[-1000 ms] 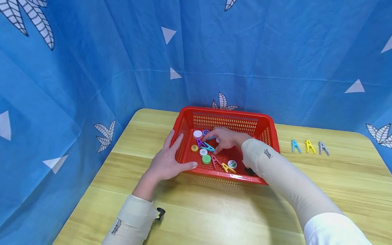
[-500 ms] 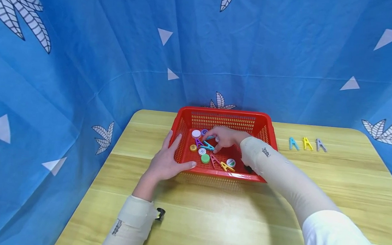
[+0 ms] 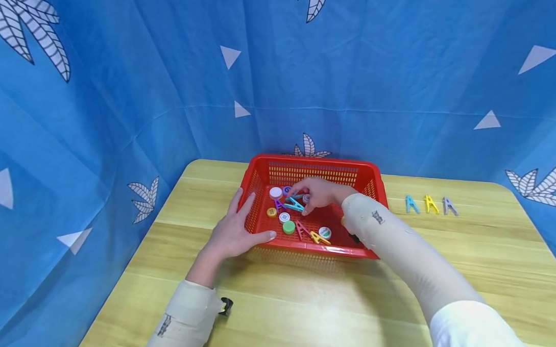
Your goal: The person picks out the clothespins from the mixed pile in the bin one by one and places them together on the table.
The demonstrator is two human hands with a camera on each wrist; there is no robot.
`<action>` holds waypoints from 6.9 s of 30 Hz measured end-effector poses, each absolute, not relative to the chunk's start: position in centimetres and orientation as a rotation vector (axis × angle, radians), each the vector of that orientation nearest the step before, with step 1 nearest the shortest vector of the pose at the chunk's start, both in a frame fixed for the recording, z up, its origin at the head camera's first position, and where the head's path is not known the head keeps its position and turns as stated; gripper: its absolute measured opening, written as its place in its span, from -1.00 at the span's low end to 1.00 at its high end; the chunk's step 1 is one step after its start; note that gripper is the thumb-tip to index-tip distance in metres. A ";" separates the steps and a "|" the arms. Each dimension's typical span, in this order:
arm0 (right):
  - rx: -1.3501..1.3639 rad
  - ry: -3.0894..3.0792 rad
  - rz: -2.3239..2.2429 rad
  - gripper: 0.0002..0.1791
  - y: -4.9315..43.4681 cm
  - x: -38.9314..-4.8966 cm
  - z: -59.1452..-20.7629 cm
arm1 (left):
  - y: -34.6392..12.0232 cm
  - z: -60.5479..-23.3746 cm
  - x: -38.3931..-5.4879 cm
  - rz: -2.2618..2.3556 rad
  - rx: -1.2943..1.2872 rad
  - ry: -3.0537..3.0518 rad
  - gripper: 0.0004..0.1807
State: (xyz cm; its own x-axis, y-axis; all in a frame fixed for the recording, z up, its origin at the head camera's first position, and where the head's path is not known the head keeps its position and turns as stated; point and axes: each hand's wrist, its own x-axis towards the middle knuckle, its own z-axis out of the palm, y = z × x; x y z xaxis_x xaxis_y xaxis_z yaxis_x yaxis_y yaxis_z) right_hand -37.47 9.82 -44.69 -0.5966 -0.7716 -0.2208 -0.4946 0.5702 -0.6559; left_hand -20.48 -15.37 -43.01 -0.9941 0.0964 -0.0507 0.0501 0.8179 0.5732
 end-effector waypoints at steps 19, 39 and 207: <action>-0.862 2.383 -0.755 -0.37 12.6 -36.1 -42.6 | -15.4 -43.4 -20.3 0.930 0.113 2.925 0.31; -0.825 2.451 -0.726 -0.36 13.9 -36.1 -40.3 | -15.4 -43.0 -20.2 0.938 0.125 2.927 0.32; -0.403 2.673 -1.035 -0.38 37.6 -27.3 -47.4 | -14.9 -43.1 -19.7 0.966 0.111 2.907 0.33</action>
